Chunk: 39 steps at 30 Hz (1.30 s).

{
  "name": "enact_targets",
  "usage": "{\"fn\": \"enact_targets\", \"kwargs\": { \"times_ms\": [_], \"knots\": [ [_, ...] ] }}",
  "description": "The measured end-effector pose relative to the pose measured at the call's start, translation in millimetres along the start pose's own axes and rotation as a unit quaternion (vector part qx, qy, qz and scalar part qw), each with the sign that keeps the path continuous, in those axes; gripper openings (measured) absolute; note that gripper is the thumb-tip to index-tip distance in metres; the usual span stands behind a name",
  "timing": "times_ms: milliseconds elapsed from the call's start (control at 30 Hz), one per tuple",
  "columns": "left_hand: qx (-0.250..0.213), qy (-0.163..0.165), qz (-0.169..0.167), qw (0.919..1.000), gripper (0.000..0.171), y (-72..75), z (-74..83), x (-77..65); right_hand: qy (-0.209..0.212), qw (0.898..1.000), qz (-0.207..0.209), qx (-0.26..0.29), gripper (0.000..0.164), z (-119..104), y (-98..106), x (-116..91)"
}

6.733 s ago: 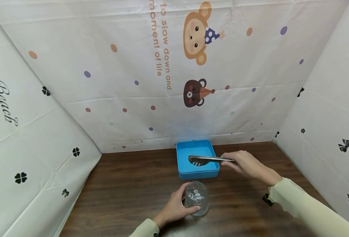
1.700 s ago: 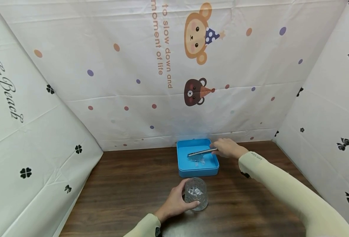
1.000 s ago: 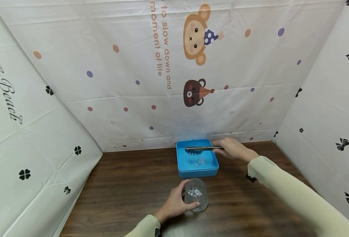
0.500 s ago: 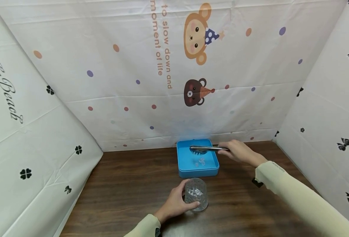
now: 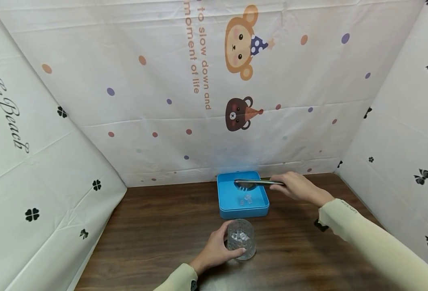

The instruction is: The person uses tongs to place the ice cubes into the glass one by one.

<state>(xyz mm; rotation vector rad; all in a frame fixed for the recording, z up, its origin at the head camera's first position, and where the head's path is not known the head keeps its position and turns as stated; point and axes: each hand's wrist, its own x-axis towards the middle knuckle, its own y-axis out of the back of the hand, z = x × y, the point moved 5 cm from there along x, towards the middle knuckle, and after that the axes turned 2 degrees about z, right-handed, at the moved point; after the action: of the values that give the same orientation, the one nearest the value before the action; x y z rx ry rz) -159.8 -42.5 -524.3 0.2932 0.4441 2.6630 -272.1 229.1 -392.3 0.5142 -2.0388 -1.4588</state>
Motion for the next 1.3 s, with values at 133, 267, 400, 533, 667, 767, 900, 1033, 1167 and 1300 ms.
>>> {"fn": "enact_targets", "kwargs": {
  "times_ms": [133,267,400,533,667,767,900,1033,1167,1300],
  "knots": [
    [-0.002,-0.006,0.001,1.0000,0.076,-0.3,1.2,-0.2,0.002,1.000,0.009,-0.010,0.021,-5,6,-5],
    [-0.005,-0.011,0.004,0.9999,0.077,-0.2,3.3,-0.1,0.004,1.000,0.011,-0.014,0.022,-14,12,-12],
    [-0.009,-0.013,0.003,0.9999,0.077,-0.8,3.9,-0.8,0.006,1.000,0.007,-0.015,0.018,-25,19,-20],
    [-0.012,-0.011,0.001,0.9999,0.076,-1.6,2.9,-1.3,0.025,1.000,0.013,-0.010,0.007,-40,24,-30],
    [-0.012,-0.018,0.001,0.9998,0.075,-1.6,1.7,-1.2,0.051,0.998,0.021,-0.002,0.008,-54,29,-43],
    [-0.010,-0.022,0.002,0.9997,0.074,-0.9,1.6,-1.4,0.065,0.998,0.026,0.001,0.011,-63,30,-51],
    [-0.011,-0.031,0.006,0.9994,0.074,0.4,2.9,-1.2,0.084,0.996,0.038,0.001,0.015,-74,32,-61],
    [-0.006,-0.032,0.010,0.9994,0.076,1.8,3.6,-0.5,0.096,0.994,0.047,0.005,0.015,-81,33,-67],
    [0.001,-0.024,0.009,0.9997,0.076,2.0,3.0,0.2,0.097,0.994,0.048,0.005,0.017,-84,31,-69],
    [0.001,-0.017,0.006,0.9998,0.076,1.1,2.4,0.4,0.096,0.994,0.047,0.000,0.018,-83,28,-71]
  ]
}}
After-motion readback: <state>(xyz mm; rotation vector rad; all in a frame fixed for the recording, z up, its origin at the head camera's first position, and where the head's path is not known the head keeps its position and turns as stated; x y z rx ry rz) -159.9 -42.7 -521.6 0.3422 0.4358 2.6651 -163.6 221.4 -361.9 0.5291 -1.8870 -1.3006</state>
